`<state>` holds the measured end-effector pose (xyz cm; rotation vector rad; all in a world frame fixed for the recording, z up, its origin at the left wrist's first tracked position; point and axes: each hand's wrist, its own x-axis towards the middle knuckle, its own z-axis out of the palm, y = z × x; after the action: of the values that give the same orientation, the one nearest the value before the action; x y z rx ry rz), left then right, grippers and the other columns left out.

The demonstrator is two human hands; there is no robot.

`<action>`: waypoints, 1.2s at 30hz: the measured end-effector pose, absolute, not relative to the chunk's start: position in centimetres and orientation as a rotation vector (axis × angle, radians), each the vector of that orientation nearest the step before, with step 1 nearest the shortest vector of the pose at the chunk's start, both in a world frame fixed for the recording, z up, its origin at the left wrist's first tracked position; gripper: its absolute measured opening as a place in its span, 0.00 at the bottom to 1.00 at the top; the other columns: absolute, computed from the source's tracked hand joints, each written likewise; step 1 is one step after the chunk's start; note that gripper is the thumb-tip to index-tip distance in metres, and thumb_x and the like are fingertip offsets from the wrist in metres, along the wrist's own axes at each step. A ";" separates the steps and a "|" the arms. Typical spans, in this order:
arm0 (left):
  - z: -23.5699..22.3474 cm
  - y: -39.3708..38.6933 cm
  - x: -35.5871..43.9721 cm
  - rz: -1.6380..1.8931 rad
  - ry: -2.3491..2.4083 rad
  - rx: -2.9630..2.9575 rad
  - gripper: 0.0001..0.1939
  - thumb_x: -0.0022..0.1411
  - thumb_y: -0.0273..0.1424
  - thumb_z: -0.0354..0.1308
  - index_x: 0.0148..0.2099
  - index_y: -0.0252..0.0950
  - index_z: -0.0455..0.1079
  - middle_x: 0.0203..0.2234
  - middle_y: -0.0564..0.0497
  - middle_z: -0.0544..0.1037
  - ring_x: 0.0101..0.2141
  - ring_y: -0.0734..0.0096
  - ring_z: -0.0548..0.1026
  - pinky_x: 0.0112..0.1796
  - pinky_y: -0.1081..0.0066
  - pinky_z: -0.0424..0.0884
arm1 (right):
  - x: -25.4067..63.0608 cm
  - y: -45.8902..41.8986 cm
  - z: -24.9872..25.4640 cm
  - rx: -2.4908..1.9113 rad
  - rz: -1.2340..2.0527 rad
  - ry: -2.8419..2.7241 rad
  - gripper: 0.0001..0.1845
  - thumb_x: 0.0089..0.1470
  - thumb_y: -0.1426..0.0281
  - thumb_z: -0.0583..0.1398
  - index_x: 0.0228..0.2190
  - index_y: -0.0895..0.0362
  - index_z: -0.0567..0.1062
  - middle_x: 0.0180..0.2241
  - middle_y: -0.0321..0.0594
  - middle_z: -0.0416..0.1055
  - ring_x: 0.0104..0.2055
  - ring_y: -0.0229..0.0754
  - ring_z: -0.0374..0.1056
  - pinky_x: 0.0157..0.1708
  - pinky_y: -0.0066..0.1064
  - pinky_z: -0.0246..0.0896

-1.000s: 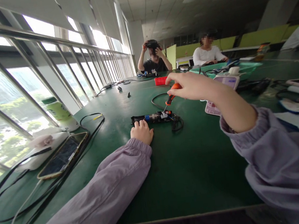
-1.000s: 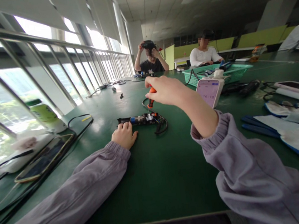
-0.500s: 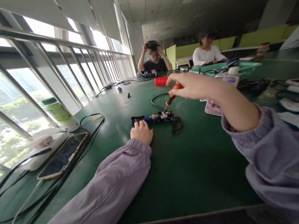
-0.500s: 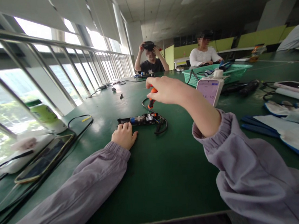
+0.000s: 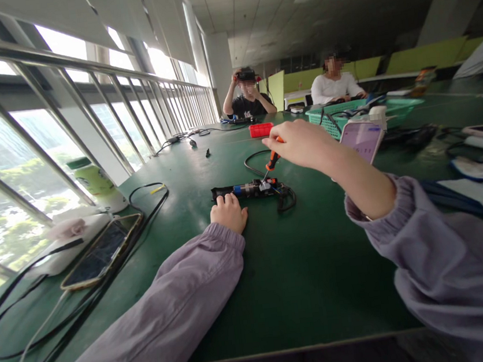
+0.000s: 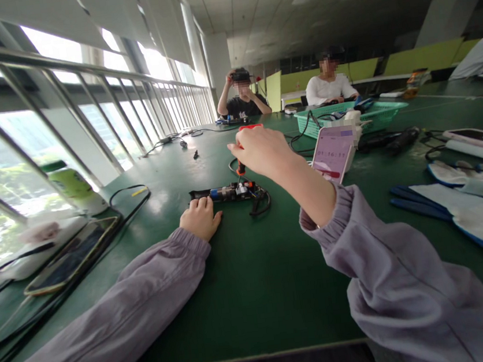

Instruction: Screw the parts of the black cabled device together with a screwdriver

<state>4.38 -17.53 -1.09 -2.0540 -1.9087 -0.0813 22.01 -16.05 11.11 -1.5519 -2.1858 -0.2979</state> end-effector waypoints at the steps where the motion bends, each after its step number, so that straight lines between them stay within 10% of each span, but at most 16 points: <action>1: -1.1 -17.5 4.4 -0.081 -1.910 -2.053 0.26 0.64 0.37 0.45 0.60 0.26 0.58 0.50 0.38 0.68 0.51 0.55 0.63 0.42 0.64 0.68 | 22.0 -16.0 11.1 -1.569 -0.295 -2.183 0.21 0.57 0.58 0.47 0.31 0.57 0.74 0.28 0.48 0.71 0.32 0.48 0.67 0.29 0.37 0.54; 9: -1.1 -17.6 4.3 -0.084 -1.905 -2.055 0.26 0.64 0.37 0.45 0.60 0.26 0.58 0.50 0.38 0.68 0.50 0.55 0.63 0.42 0.64 0.68 | 22.2 -16.2 11.3 -1.430 -0.274 -2.166 0.27 0.49 0.67 0.56 0.52 0.56 0.62 0.37 0.47 0.73 0.34 0.47 0.67 0.29 0.34 0.55; 15: -1.1 -17.6 4.4 -0.085 -1.900 -2.058 0.27 0.64 0.37 0.46 0.60 0.23 0.57 0.49 0.36 0.68 0.51 0.54 0.64 0.42 0.64 0.68 | 22.2 -16.1 11.2 -1.500 -0.211 -2.155 0.17 0.53 0.58 0.53 0.36 0.56 0.73 0.33 0.47 0.72 0.35 0.47 0.66 0.31 0.36 0.56; 20: -0.9 -17.7 4.5 -0.049 -1.915 -2.053 0.28 0.64 0.37 0.45 0.60 0.23 0.56 0.50 0.37 0.68 0.51 0.55 0.63 0.43 0.64 0.68 | 22.3 -16.0 10.9 -1.426 -0.307 -2.100 0.26 0.47 0.68 0.58 0.50 0.56 0.65 0.33 0.44 0.73 0.33 0.46 0.67 0.29 0.34 0.56; 27: -0.9 -17.6 4.5 -0.038 -1.919 -2.059 0.28 0.65 0.37 0.45 0.60 0.22 0.56 0.50 0.37 0.68 0.51 0.55 0.63 0.43 0.64 0.68 | 22.1 -15.5 10.5 -1.523 -0.304 -2.035 0.16 0.52 0.58 0.54 0.33 0.56 0.75 0.28 0.45 0.71 0.32 0.48 0.67 0.30 0.38 0.58; 36: -1.1 -17.4 4.4 -0.044 -1.914 -2.059 0.28 0.64 0.37 0.45 0.60 0.22 0.56 0.51 0.37 0.67 0.51 0.54 0.63 0.43 0.64 0.68 | 21.8 -15.7 10.5 -1.506 -0.267 -2.040 0.15 0.49 0.65 0.56 0.40 0.56 0.72 0.30 0.44 0.71 0.32 0.47 0.67 0.30 0.38 0.57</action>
<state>4.38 -17.44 -1.08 -2.0595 -1.9137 -0.0443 21.75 -15.74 10.49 -1.5060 -2.0398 -0.2667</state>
